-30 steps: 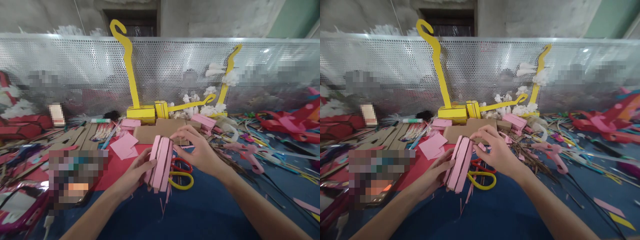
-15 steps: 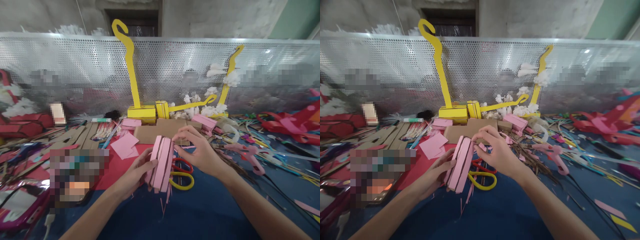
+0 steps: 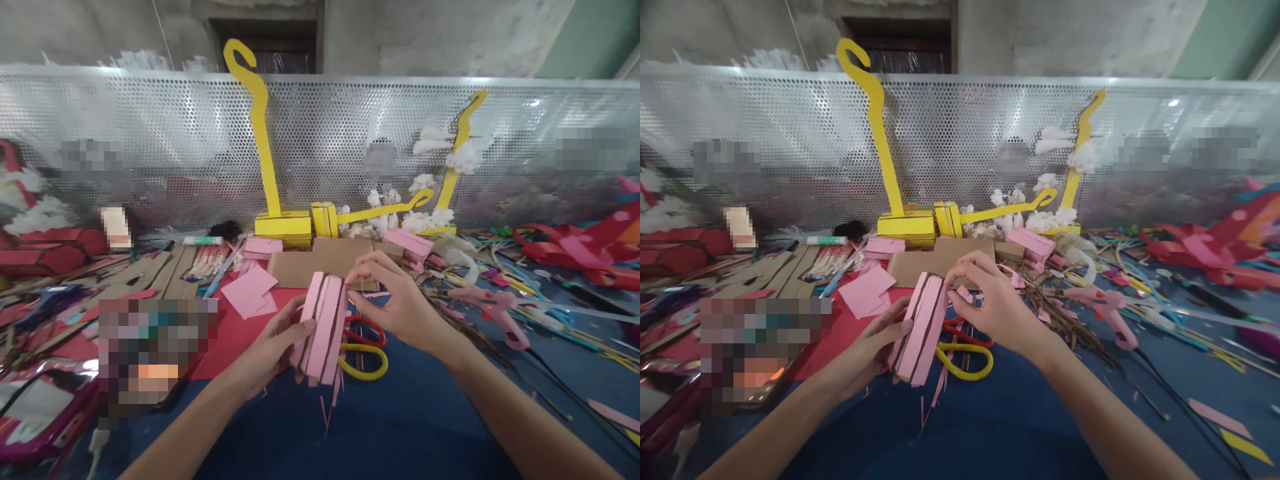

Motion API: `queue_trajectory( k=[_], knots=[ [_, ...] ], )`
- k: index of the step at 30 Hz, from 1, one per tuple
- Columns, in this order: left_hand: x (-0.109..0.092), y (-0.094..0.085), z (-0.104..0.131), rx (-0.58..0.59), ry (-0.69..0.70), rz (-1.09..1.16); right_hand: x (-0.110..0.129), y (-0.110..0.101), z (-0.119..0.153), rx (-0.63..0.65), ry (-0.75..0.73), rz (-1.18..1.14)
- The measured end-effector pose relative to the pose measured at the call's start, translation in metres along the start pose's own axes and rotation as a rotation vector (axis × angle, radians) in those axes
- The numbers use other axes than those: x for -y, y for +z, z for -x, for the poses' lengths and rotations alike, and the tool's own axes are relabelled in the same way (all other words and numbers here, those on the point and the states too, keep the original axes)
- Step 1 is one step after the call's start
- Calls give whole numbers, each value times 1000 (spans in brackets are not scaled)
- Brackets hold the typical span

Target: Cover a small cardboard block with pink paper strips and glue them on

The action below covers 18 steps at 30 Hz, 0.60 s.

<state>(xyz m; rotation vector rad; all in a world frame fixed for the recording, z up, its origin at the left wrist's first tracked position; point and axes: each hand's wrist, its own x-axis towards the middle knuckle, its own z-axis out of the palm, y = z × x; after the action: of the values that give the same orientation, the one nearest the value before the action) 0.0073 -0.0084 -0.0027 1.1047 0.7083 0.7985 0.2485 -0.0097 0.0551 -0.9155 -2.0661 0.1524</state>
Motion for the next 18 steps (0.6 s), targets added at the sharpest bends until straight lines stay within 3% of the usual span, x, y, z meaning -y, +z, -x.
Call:
queue_trajectory(
  k=[18],
  knots=[
    [-1,2,1,-8,4,-54,-4,1,1,-59,-1,51]
  ],
)
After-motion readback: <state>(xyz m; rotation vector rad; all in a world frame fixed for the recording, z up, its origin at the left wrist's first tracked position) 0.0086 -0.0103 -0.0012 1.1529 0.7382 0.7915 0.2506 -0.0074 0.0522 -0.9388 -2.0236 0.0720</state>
